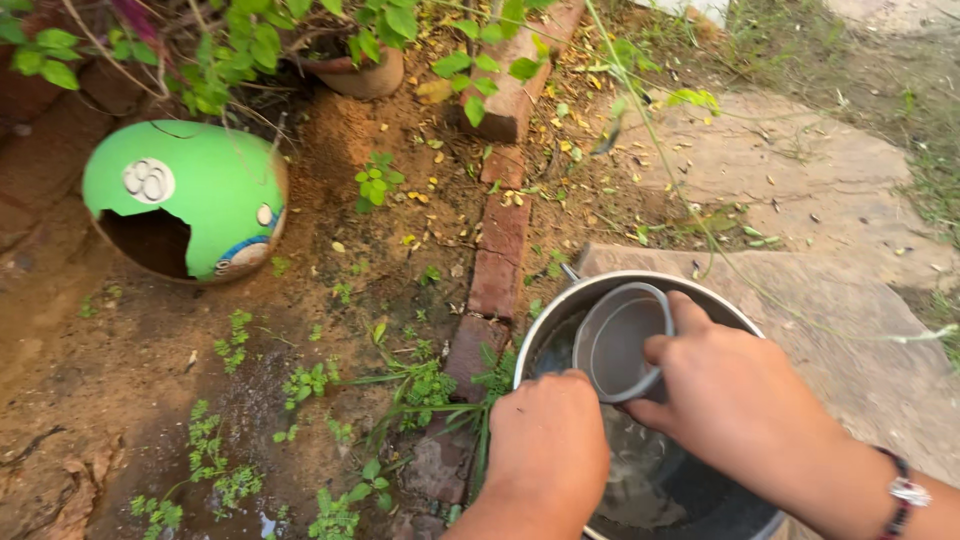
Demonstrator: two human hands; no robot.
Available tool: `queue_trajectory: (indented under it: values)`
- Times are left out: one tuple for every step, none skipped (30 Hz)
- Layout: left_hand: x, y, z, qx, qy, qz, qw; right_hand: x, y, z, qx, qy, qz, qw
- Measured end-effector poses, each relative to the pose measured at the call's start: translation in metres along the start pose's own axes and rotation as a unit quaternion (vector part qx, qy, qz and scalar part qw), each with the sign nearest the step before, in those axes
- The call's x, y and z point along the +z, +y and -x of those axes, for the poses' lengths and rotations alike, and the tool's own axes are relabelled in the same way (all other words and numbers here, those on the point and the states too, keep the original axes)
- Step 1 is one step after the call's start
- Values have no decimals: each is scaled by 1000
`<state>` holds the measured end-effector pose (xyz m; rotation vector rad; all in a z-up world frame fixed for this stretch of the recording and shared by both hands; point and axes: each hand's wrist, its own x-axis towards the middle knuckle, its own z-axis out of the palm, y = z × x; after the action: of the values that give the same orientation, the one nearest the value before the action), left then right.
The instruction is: The person fills a small plastic cup with water from a larger metal bucket and pours it into several potted plants in an outdoor garden area.
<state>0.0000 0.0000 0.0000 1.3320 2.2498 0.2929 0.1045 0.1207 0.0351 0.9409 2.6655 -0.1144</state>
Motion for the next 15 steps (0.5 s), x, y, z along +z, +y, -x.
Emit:
queue_trajectory:
  values:
    - [3,-3,0,20,8,-7,1000,2,-2,-1,5,-16,13,1000]
    - [4,-7,0,34,12,-11,999,4,-1,0,-9,-8,15,1000]
    - [5,-10,0,47,18,-15,999,8,-2,-2,-25,2,16,1000]
    - [5,-12,1,59,24,-20,998,12,-3,-3,-41,12,18,999]
    - [5,-13,2,58,19,-19,998,16,-4,-5,-56,22,23,998]
    - [4,-14,3,58,15,-18,998,20,-4,-7,-71,31,28,997]
    - [3,-14,5,56,10,-16,998,24,-3,-8,-86,40,33,995]
    - [3,-13,6,58,9,-15,998,28,-4,-9,-106,53,29,993]
    - [3,-12,7,61,8,-13,998,31,-4,-10,-124,65,26,990]
    - [2,-11,8,65,7,-11,998,32,-4,-11,-143,78,23,986]
    - [1,-10,8,64,3,-11,998,33,-4,-11,-145,64,12,987]
    - [0,-10,8,63,-1,-11,998,32,-5,-13,-147,49,1,988]
    - [-1,-11,8,61,-6,-13,998,30,-8,-14,-149,35,-11,988]
    - [-2,-12,8,56,-3,-6,998,28,-12,-15,-141,17,-15,990]
    - [-3,-14,8,51,-1,0,999,26,-15,-15,-133,-1,-18,991]
